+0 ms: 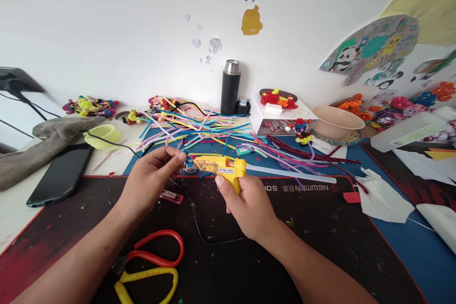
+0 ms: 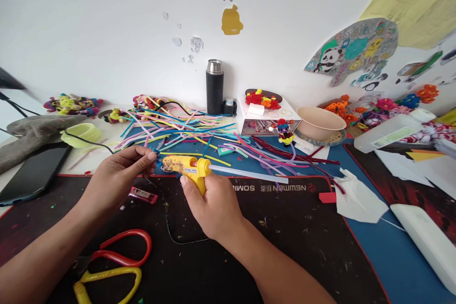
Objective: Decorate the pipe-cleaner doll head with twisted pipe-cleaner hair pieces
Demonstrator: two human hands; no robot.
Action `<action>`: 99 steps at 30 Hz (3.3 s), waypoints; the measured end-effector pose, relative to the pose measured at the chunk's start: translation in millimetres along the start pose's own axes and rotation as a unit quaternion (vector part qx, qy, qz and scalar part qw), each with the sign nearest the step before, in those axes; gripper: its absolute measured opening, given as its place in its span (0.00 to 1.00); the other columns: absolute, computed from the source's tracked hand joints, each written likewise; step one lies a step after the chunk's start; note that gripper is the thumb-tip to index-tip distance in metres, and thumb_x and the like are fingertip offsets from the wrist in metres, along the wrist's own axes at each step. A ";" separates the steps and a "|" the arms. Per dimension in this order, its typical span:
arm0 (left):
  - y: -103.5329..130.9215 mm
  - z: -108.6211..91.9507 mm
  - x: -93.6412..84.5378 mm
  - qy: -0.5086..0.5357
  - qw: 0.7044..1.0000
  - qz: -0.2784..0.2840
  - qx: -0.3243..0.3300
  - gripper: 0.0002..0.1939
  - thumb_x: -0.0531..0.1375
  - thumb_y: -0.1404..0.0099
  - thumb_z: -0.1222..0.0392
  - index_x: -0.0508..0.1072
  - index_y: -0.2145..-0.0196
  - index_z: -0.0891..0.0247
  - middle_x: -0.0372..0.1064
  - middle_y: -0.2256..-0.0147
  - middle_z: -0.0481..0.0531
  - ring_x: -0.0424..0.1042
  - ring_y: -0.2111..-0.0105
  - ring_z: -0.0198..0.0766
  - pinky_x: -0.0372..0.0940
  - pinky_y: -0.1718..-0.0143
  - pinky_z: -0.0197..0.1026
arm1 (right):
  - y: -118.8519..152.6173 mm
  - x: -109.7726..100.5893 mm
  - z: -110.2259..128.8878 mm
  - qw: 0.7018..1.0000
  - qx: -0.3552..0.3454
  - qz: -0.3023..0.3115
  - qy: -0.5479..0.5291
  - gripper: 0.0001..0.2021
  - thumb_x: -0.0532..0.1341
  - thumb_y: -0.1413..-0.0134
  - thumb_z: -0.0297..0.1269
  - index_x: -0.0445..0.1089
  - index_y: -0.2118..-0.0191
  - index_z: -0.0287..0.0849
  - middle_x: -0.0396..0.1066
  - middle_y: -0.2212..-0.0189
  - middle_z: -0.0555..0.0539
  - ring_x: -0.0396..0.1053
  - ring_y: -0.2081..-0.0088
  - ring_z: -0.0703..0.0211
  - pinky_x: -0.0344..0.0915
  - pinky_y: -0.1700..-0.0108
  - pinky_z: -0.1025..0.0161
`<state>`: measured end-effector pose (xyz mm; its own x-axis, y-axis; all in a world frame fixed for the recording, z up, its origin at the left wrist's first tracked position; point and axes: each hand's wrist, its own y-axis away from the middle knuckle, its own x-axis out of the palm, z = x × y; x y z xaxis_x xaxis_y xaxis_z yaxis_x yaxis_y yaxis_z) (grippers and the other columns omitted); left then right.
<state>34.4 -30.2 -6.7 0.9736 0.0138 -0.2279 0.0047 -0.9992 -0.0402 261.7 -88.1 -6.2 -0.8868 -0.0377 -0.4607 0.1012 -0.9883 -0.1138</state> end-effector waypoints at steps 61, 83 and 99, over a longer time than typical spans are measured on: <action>1.1 -2.7 0.9 -0.064 0.997 -0.034 0.020 0.27 0.69 0.41 0.30 0.78 0.68 0.58 0.72 0.73 0.49 0.69 0.72 0.41 0.62 0.69 0.41 | -0.5 -1.0 0.2 1.000 0.003 0.003 -0.013 0.25 0.57 0.29 0.55 0.62 0.75 0.47 0.66 0.84 0.50 0.67 0.79 0.59 0.58 0.73 0.62; 3.6 2.3 1.1 -0.114 0.989 -0.044 0.086 0.17 0.67 0.34 0.41 0.79 0.67 0.57 0.76 0.71 0.47 0.70 0.71 0.40 0.63 0.68 0.41 | -0.6 -0.3 0.3 1.000 0.002 0.023 0.015 0.24 0.56 0.29 0.54 0.62 0.75 0.47 0.67 0.84 0.50 0.67 0.80 0.59 0.57 0.72 0.61; 2.8 4.2 -0.3 -0.144 0.982 -0.054 0.113 0.15 0.66 0.32 0.43 0.79 0.66 0.57 0.76 0.71 0.46 0.71 0.72 0.39 0.64 0.69 0.40 | -0.1 -1.5 1.2 0.999 -0.013 0.025 0.022 0.24 0.55 0.28 0.53 0.63 0.75 0.46 0.66 0.84 0.50 0.67 0.80 0.60 0.57 0.72 0.61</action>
<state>33.2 -32.9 -10.8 0.8652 0.1616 -0.4747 0.0216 -0.9578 -0.2867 262.4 -88.1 -4.4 -0.8594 -0.0793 -0.5050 0.1569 -0.9811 -0.1130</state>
